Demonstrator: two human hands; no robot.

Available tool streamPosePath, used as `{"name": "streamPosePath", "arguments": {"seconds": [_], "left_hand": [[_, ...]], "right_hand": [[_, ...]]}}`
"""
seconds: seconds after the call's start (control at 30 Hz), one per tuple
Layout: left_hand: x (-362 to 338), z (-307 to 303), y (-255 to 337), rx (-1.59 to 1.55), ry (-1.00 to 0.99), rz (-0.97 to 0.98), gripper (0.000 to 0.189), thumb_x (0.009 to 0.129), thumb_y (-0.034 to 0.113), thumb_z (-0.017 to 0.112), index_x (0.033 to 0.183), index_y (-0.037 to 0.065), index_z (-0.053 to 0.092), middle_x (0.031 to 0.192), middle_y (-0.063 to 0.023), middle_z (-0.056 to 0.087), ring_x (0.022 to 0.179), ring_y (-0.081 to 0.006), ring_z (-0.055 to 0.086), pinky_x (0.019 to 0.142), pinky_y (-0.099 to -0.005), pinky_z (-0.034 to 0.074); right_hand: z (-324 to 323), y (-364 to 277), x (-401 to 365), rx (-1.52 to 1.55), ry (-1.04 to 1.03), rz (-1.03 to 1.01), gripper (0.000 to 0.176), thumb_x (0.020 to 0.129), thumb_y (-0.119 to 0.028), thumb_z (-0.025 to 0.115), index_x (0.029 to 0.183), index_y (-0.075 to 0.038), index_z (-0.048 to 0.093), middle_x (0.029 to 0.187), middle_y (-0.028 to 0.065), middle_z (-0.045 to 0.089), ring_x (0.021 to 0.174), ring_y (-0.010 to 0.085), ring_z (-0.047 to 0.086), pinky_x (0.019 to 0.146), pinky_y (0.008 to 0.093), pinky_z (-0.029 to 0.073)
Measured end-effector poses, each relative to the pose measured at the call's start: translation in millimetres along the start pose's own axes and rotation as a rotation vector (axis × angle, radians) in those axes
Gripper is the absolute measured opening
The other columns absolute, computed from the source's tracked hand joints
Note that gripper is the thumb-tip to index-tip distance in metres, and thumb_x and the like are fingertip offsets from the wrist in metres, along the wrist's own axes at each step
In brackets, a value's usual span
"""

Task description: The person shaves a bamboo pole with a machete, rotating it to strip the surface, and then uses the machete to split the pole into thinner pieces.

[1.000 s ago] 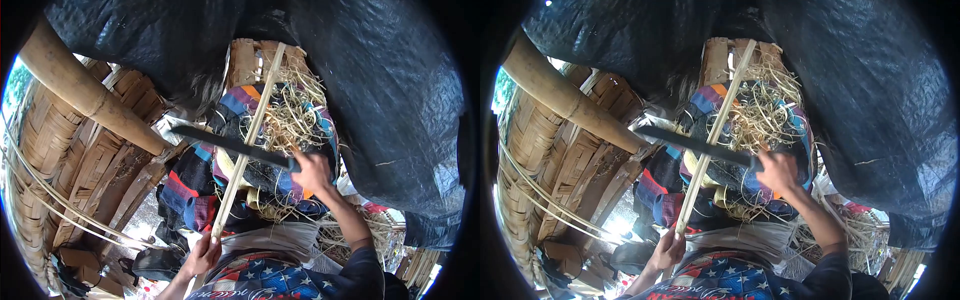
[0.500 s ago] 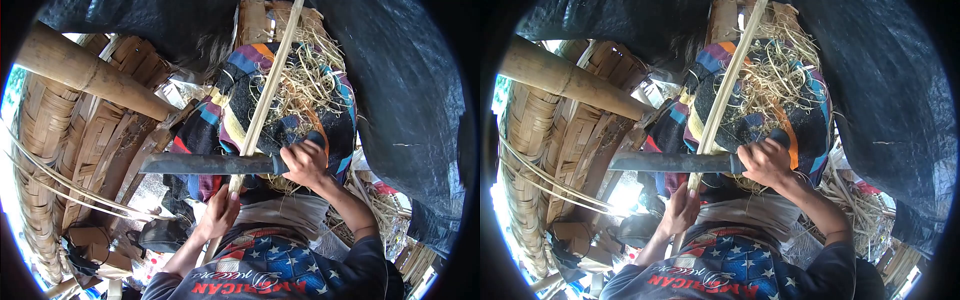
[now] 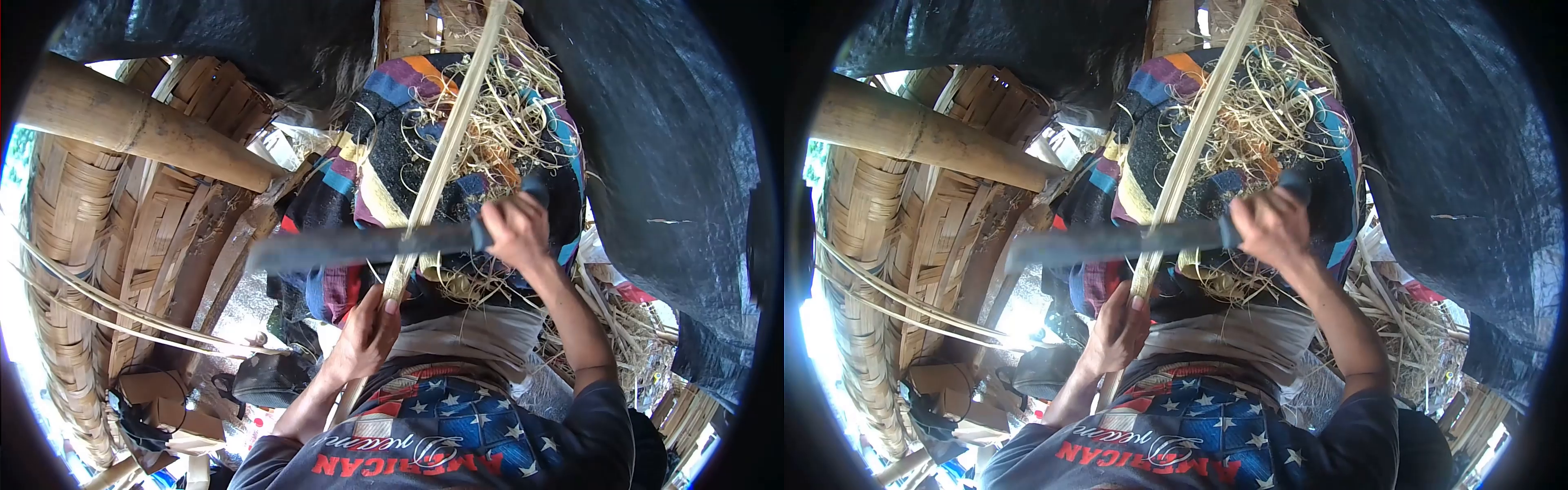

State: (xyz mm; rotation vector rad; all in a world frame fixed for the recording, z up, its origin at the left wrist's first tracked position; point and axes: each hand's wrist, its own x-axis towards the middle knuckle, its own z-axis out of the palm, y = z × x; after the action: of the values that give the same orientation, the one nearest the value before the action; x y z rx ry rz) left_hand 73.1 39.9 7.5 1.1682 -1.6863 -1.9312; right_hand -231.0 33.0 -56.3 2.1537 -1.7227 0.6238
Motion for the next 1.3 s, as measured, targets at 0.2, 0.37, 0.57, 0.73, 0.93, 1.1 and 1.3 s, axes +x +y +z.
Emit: {"name": "streamPosePath", "arguments": {"seconds": [0.2,0.37,0.57,0.73,0.93,1.1,1.3], "left_hand": [[-6.8,0.3,-12.5,-0.060,0.005,-0.050,0.029,0.108,0.024,0.039,0.113,-0.001,0.052,0.069,0.0014,0.047,0.055,-0.0053,0.042,0.049,-0.0236,0.036],[-5.3,-6.3,-18.1,0.114,0.080,0.003,0.022,0.105,0.017,0.043,0.113,-0.001,0.052,0.066,-0.0030,0.052,0.052,-0.0116,0.049,0.049,-0.0286,0.039],[8.2,9.3,-3.6,0.399,0.205,0.170,0.026,0.100,0.008,0.051,0.123,-0.004,0.051,0.075,-0.0232,0.064,0.067,-0.0390,0.067,0.056,-0.0413,0.047],[6.4,13.1,1.4,0.482,0.250,0.321,0.027,0.101,0.005,0.048,0.126,-0.004,0.042,0.076,-0.0305,0.061,0.068,-0.0500,0.062,0.054,-0.0496,0.045],[4.8,18.9,8.6,0.463,0.217,0.230,0.012,0.101,0.007,0.049,0.106,0.000,0.041,0.067,-0.0306,0.056,0.064,-0.0515,0.058,0.050,-0.0538,0.039],[-15.9,15.2,-2.1,0.515,0.234,0.279,0.015,0.101,0.009,0.050,0.107,-0.001,0.041,0.064,-0.0291,0.056,0.062,-0.0510,0.058,0.046,-0.0532,0.038],[-29.2,14.4,-29.7,0.442,0.168,0.176,0.020,0.098,0.002,0.053,0.115,-0.007,0.048,0.082,-0.0232,0.066,0.063,-0.0397,0.065,0.051,-0.0432,0.047]], "right_hand": [[-17.5,50.8,9.6,-0.118,-0.198,0.271,0.047,0.058,-0.021,0.085,0.100,-0.009,0.065,0.079,0.0104,0.071,0.069,0.0270,0.070,0.068,0.0429,0.055],[-30.9,6.8,14.8,-0.051,-0.126,0.224,0.036,0.060,-0.017,0.080,0.091,-0.007,0.063,0.070,0.0076,0.068,0.059,0.0249,0.068,0.065,0.0388,0.056],[-36.9,-57.5,18.5,0.091,-0.048,-0.054,0.016,0.067,-0.016,0.069,0.072,-0.010,0.055,0.058,0.0040,0.058,0.051,0.0164,0.059,0.053,0.0288,0.045],[-33.4,-45.8,21.3,0.044,-0.006,-0.069,0.013,0.069,-0.014,0.066,0.072,-0.010,0.054,0.059,0.0038,0.058,0.052,0.0156,0.059,0.053,0.0306,0.044],[-30.1,-12.7,24.6,-0.001,0.034,-0.088,0.013,0.074,-0.015,0.068,0.076,-0.008,0.057,0.062,0.0058,0.060,0.052,0.0191,0.059,0.058,0.0332,0.048],[-42.8,49.4,33.3,-0.235,-0.099,0.424,0.017,0.077,-0.019,0.069,0.089,-0.008,0.064,0.073,0.0159,0.068,0.066,0.0347,0.068,0.063,0.0441,0.055],[-51.4,83.0,37.7,-0.353,-0.229,0.740,0.027,0.078,-0.022,0.067,0.103,-0.011,0.068,0.079,0.0198,0.070,0.077,0.0404,0.069,0.070,0.0511,0.055]]}}
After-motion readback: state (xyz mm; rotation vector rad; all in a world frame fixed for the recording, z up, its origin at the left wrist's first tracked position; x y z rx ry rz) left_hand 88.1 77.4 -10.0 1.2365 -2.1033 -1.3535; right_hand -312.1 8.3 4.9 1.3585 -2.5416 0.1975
